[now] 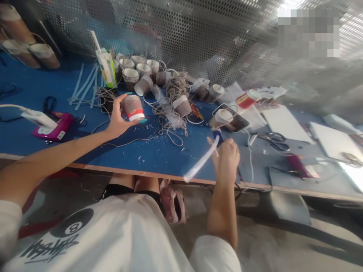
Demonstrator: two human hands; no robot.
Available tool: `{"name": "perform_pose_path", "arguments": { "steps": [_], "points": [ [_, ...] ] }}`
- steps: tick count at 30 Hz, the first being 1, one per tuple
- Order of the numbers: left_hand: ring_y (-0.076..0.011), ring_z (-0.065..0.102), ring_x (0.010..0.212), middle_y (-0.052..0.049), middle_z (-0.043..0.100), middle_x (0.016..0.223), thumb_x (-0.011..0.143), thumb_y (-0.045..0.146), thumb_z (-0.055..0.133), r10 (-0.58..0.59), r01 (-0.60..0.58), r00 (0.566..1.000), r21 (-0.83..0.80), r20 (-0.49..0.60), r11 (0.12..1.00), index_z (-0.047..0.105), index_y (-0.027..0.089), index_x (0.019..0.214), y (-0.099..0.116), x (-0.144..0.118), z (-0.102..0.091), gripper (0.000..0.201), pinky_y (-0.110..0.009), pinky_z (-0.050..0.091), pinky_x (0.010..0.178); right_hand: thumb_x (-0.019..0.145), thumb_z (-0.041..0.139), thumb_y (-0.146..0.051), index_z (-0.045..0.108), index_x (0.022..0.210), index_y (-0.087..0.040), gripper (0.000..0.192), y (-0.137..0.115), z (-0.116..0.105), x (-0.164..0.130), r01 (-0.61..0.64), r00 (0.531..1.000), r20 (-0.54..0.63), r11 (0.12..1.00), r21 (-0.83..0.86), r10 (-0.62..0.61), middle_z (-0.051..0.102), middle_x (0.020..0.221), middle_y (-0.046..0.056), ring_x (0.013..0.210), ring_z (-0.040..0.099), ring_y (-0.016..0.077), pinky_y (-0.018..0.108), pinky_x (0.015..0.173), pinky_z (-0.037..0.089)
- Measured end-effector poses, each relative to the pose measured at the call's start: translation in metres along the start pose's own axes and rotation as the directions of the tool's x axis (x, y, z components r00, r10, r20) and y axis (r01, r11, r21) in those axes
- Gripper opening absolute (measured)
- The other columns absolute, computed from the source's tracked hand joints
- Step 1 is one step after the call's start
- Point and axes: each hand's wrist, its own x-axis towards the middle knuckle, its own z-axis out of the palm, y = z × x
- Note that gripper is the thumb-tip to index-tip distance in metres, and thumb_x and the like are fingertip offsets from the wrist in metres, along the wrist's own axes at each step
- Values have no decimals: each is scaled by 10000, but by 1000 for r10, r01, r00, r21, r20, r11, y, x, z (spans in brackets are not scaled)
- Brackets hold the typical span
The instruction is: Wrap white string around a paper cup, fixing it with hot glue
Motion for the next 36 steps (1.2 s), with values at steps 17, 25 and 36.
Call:
{"name": "perform_pose_path", "arguments": {
  "steps": [17,25,36],
  "points": [
    [-335,466,1376,-132,426,1434,672,728,749,-33,33,999,10,32,999,293,310,1447,1,1,2,992,-473,451,1131,964,504,-258,643,1125,-80,277,-54,5,-3,509,852,-158,860,27,-499,659,1135,230,1102,607,354,529,991,442],
    [-339,472,1366,-150,428,1431,700,736,723,-35,34,997,18,62,999,290,279,1438,5,2,0,970,-486,450,1126,835,727,-261,658,1079,-110,296,-107,54,60,807,570,223,589,29,-791,661,1105,168,1126,573,357,492,961,489],
    [-334,487,1337,-148,434,1411,697,749,716,-47,45,994,18,94,999,288,269,1434,3,1,3,978,-497,440,1126,801,715,-141,654,1043,-129,250,-103,68,80,654,606,269,661,368,-749,701,877,88,786,658,222,366,755,533]
  ]
}}
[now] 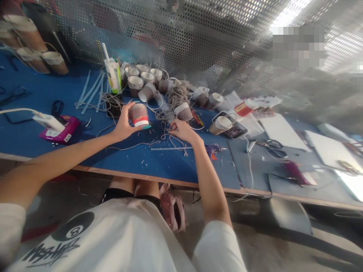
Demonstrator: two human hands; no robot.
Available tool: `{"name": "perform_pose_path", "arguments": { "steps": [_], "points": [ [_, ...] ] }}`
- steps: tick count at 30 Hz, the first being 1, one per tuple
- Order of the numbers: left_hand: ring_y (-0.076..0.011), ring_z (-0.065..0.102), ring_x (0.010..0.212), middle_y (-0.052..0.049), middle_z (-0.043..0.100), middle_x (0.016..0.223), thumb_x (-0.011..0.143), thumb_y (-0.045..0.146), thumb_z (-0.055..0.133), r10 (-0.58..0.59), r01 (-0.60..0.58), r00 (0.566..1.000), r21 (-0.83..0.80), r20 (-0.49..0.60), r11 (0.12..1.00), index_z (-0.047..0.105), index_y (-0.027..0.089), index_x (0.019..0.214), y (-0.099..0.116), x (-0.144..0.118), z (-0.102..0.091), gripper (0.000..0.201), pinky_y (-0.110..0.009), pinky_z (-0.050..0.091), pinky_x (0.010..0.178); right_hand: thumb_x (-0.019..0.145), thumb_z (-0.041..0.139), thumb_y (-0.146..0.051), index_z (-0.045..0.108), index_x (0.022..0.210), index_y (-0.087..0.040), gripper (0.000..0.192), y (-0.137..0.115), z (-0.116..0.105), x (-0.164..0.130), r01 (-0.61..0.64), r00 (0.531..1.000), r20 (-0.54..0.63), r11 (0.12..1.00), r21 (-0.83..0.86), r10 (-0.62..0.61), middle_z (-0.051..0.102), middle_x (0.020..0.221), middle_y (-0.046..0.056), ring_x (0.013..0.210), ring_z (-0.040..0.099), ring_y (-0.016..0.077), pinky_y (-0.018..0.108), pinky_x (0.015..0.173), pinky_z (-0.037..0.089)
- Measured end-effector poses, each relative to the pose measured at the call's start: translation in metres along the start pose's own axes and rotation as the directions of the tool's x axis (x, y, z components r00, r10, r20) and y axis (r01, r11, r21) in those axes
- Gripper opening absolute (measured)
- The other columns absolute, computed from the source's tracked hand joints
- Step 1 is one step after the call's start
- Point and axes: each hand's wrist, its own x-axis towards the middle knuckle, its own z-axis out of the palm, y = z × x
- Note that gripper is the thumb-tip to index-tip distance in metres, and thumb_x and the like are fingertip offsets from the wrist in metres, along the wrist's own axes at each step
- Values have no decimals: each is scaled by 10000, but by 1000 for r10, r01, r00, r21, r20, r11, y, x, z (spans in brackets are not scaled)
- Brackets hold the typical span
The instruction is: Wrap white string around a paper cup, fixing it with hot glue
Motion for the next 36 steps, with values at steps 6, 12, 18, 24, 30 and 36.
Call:
{"name": "perform_pose_path", "arguments": {
  "steps": [6,12,18,24,30,36],
  "points": [
    [-337,490,1330,-148,437,1397,686,759,715,-12,12,1000,-4,3,1000,295,270,1428,0,1,-1,982,-509,442,1125,816,727,-193,729,918,-133,118,-6,-9,-4,-14,999,-42,998,59,16,692,843,80,736,606,186,336,747,487],
    [-333,505,1305,-143,439,1370,681,759,719,-7,8,1000,-13,22,1000,300,274,1422,1,1,0,979,-511,469,1101,812,745,-334,712,681,-191,197,0,-12,1,115,958,-278,981,155,-69,640,722,52,772,605,214,369,767,488],
    [-333,494,1310,-134,418,1367,697,766,694,6,-3,999,-46,50,999,294,299,1430,1,1,1,957,-513,493,1081,835,675,-569,638,662,-201,408,-13,-11,5,261,929,-354,870,418,-109,705,1063,95,1008,656,249,417,873,539],
    [-331,485,1294,-113,428,1333,613,767,764,4,-5,997,12,81,1000,390,289,1369,-1,0,1,969,-544,459,1107,978,509,-478,593,667,-203,423,-36,-9,9,230,867,-472,969,87,-163,654,1081,117,1135,593,279,508,1063,423],
    [-334,503,1267,-120,471,1309,558,750,811,-59,66,981,-35,187,997,417,259,1375,-4,-1,1,1032,-564,427,1121,963,308,-718,417,644,-250,577,-53,14,12,196,920,-391,853,484,11,471,563,1,526,498,149,301,553,465],
    [-347,478,1294,-122,489,1340,554,759,806,-64,85,961,-69,268,994,393,286,1456,1,3,-3,1098,-589,380,1153,821,404,-864,402,618,-238,658,-65,35,7,255,949,-308,731,633,-64,387,468,-55,423,355,94,257,455,307]
  ]
}}
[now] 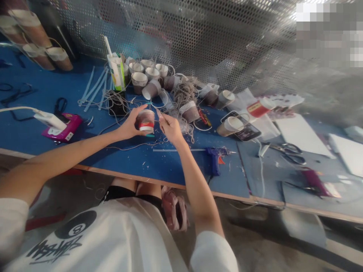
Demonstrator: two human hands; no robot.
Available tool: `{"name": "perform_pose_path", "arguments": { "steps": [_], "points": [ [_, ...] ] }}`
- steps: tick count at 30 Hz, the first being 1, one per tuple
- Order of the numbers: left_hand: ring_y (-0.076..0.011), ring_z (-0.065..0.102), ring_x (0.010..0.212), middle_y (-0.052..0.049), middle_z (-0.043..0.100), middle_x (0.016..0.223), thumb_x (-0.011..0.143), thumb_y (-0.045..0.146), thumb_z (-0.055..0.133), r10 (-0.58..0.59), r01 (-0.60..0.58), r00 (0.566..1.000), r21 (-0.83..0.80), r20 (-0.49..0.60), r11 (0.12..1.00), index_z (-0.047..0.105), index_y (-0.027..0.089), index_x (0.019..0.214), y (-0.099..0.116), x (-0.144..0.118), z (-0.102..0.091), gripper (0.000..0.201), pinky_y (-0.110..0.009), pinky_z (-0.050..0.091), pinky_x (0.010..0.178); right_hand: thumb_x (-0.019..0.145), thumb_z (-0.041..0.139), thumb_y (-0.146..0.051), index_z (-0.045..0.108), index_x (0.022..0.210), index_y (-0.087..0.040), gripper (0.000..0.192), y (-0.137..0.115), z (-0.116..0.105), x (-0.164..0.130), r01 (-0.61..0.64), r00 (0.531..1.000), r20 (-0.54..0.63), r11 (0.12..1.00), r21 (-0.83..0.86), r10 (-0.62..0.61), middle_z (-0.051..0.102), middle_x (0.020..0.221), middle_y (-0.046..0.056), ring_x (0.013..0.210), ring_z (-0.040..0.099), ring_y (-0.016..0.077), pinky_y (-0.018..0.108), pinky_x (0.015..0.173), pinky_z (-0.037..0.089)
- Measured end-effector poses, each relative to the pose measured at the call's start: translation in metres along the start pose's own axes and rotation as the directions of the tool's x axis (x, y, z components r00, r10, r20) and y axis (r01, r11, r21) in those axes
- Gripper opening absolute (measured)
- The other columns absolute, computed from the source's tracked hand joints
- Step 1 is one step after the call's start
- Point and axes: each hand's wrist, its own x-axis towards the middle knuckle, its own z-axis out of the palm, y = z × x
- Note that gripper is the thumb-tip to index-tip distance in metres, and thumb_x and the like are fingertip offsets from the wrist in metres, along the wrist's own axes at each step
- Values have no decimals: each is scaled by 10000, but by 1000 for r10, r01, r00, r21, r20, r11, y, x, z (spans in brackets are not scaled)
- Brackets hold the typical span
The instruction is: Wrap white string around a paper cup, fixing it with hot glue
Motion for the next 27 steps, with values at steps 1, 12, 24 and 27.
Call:
{"name": "perform_pose_path", "arguments": {
  "steps": [1,12,24,27],
  "points": [
    [-340,491,1271,-114,503,1303,560,760,802,-12,12,1000,5,20,1000,427,287,1436,1,0,-1,1064,-592,388,1147,828,401,-857,402,607,-233,662,0,1,-1,25,1000,18,999,-32,-24,405,478,-46,443,364,94,260,476,311],
    [-273,453,1321,-68,505,1283,883,706,483,-24,43,992,-150,126,988,482,322,1403,3,-1,-10,646,-507,355,1213,991,393,-469,392,650,-214,426,2,14,2,39,999,27,958,-285,-33,472,592,-5,612,457,130,261,603,330],
    [-273,515,1291,-69,549,1290,906,526,497,12,12,991,-184,133,983,495,312,1373,4,0,-15,514,-473,453,1138,1032,435,-351,717,975,-202,325,-16,21,-3,-23,1000,-2,811,-584,27,633,712,48,686,576,178,264,617,294],
    [-273,527,1270,-71,546,1287,895,542,532,9,14,991,-173,134,985,495,319,1370,4,0,-15,526,-468,462,1125,1038,429,-379,726,999,-208,345,-16,22,-3,-32,999,-6,788,-615,36,644,719,54,694,582,185,266,608,283]
  ]
}}
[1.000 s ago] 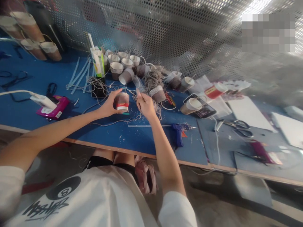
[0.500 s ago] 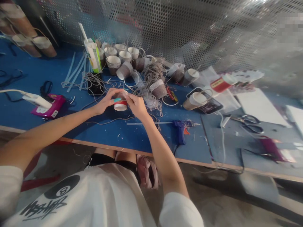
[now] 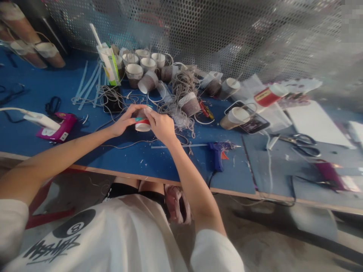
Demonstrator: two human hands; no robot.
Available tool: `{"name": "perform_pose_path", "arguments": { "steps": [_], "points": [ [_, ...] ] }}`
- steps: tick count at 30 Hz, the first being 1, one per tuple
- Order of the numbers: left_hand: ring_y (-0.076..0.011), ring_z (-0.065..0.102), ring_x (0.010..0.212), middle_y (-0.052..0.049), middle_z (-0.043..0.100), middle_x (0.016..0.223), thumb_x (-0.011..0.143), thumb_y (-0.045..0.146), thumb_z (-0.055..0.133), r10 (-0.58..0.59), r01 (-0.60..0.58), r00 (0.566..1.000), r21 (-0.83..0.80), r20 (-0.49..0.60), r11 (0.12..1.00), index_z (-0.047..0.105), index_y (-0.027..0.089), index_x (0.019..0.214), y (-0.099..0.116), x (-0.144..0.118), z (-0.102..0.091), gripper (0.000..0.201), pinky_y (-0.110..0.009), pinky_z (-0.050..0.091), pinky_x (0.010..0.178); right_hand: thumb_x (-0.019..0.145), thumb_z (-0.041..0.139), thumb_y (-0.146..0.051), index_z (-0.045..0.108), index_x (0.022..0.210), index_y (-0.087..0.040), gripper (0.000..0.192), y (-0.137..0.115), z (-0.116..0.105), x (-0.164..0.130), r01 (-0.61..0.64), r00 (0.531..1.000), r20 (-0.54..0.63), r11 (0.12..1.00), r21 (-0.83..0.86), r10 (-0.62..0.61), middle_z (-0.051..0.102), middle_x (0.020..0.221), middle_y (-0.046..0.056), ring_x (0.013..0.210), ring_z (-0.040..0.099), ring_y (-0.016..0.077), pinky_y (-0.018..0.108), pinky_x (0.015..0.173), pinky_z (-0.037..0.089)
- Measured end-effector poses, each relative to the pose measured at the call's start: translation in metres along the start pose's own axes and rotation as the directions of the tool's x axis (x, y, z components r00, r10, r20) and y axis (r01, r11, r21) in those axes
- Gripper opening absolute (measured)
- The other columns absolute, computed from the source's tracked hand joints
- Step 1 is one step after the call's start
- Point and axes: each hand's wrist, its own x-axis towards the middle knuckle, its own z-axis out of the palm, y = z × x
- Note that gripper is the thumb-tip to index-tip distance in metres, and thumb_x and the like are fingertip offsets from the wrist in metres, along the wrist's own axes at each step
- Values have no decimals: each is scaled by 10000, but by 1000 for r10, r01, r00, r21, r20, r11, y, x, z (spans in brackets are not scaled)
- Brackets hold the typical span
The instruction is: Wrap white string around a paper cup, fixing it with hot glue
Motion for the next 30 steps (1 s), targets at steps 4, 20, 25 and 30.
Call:
{"name": "perform_pose_path", "arguments": {
  "steps": [4,20,25,30],
  "points": [
    [-278,533,1261,-76,555,1281,899,515,552,-21,21,1000,30,-13,999,500,319,1357,1,0,0,501,-476,463,1113,1039,416,-394,728,1015,-212,362,1,1,0,19,1000,-4,1000,-19,-20,656,721,57,697,583,188,264,594,281],
    [-271,499,1332,-78,536,1338,858,347,545,-49,49,999,-40,-11,998,493,269,1339,4,0,2,490,-480,411,1180,1048,380,-361,709,1051,-205,364,3,1,-2,37,999,14,986,-166,-35,709,789,73,687,591,184,276,564,212],
    [-269,492,1327,-74,537,1340,843,347,542,-69,68,998,-37,-15,997,492,277,1330,3,0,2,495,-466,414,1179,1060,363,-363,683,1022,-183,369,0,-2,-2,-27,996,79,970,-242,47,732,873,100,743,634,213,287,575,223],
    [-271,494,1311,-72,538,1329,835,336,534,-80,80,997,-24,-17,997,492,275,1333,2,0,3,504,-465,425,1162,1073,320,-372,657,1048,-155,402,-3,-3,0,-39,991,109,950,-310,77,751,937,125,783,669,229,288,585,269]
  ]
}}
